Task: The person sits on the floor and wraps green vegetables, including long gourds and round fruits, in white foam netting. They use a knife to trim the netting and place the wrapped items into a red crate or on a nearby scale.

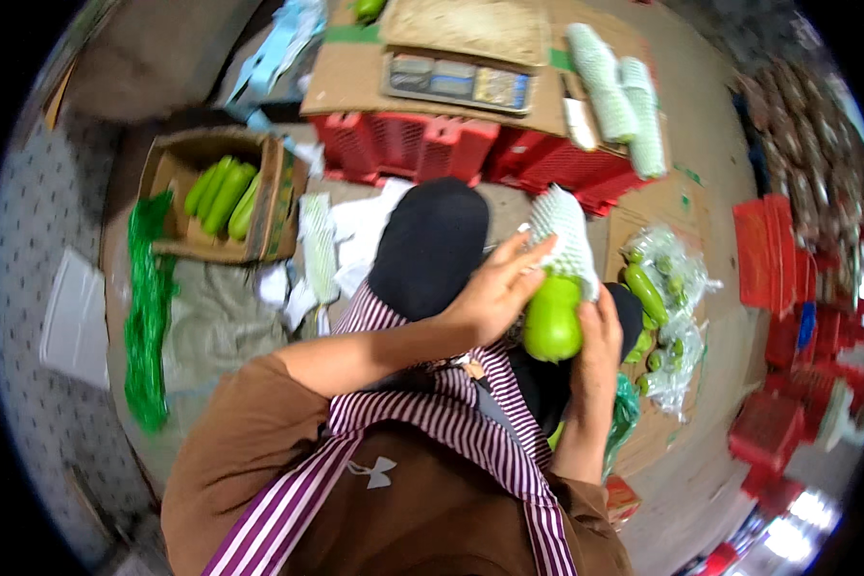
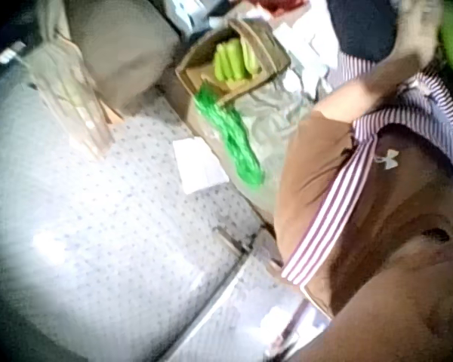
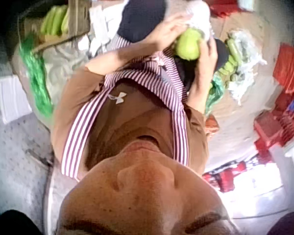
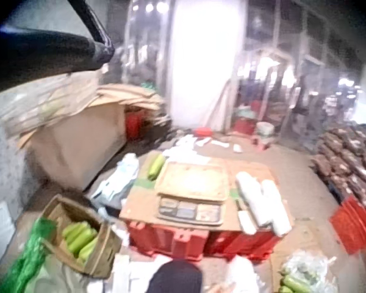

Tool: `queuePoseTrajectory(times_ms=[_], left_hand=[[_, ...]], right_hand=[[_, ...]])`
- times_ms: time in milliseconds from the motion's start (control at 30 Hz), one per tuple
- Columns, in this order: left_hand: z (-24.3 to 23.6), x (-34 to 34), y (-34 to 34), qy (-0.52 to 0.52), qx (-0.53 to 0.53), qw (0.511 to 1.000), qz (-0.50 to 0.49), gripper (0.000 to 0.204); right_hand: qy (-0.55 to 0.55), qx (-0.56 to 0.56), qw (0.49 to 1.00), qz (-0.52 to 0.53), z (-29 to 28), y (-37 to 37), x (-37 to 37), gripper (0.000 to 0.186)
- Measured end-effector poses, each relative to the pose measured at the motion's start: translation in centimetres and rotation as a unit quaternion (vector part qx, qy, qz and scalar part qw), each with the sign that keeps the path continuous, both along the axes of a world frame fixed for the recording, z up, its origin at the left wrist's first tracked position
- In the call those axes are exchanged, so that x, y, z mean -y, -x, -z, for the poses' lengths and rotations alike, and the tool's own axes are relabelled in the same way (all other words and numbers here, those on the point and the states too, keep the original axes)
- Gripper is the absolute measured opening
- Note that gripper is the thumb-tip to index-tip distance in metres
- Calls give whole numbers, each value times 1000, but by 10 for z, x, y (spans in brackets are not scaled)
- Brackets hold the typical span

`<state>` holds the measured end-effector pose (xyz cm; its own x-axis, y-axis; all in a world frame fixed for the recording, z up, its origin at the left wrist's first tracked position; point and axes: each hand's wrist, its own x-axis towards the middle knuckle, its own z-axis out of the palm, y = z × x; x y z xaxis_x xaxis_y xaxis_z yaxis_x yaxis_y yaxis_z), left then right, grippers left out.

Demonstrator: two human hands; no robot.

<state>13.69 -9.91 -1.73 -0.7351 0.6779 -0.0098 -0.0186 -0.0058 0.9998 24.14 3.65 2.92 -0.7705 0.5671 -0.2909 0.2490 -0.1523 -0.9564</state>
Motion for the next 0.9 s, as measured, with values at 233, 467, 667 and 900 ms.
queuePoseTrajectory(times_ms=[233, 467, 667, 900], left_hand=[[-21, 32, -24, -98, 288, 948, 95, 66], [-3, 55, 11, -178, 229, 957, 28, 34], [178, 146, 101, 143, 104, 936, -304, 19], [296, 198, 72, 482, -173, 835, -201, 22]], right_hand=[[66, 49, 994, -65, -16, -11, -14, 48], [-21, 74, 997, -22, 1, 11, -38, 59], [-190, 27, 981, 31, -2, 0, -59, 48], [-280, -81, 955, 58, -25, 4, -37, 30]])
